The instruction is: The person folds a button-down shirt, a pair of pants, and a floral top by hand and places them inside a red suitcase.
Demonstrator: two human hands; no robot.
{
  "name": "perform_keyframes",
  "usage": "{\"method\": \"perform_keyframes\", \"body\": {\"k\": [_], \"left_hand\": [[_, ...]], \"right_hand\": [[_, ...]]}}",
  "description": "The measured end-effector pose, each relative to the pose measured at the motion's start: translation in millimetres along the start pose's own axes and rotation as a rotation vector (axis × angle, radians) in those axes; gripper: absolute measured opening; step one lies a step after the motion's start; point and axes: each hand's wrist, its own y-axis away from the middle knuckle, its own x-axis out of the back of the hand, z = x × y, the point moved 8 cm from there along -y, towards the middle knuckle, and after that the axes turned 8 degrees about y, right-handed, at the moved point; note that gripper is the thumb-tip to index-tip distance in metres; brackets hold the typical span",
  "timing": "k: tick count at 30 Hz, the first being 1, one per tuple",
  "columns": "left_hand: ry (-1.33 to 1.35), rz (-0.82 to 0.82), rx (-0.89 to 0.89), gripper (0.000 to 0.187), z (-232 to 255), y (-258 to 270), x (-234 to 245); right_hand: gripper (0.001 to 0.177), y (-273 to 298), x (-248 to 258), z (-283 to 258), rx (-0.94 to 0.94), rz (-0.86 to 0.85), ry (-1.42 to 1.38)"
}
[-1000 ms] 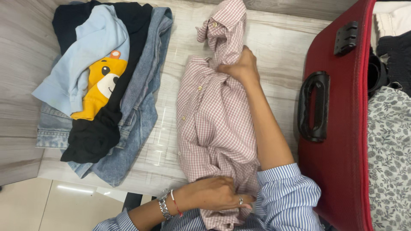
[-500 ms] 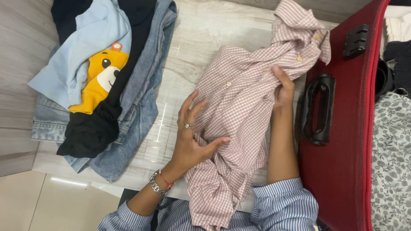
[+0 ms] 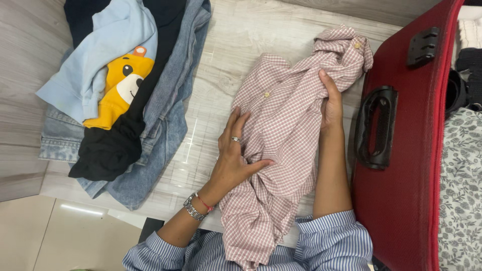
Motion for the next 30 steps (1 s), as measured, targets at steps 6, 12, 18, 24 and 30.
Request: {"method": "perform_keyframes", "body": {"k": [6,12,18,24,30], "left_hand": [[-0.193,0.115,0.103,0.136,0.4,2.0,8.3],[-0.324,0.134,0.169,0.131,-1.9,4.1,15.8],[-0.32,0.118,0.091,0.121,0.0,6.3,22.0],[-0.234,0.103,0.174,0.125,-11.1,4.3,21.5],[-0.211,0.073,0.211,0.1,-10.6,4.2,26.1]], "right_hand": [[0.043,7.1,-10.7,-3.5,0.007,-0.002,0.007],[0.042,11.4,-13.3,-5.8,-0.001,0.038,0.044],[0.041,11.4,-13.7,-6.4,0.025,0.033,0.041],[0.054,11.4,-12.1,-12.8,0.061,0.079,0.154],[0.064,18.5,-35.7,-34.8,0.193,0.051,0.134]]}}
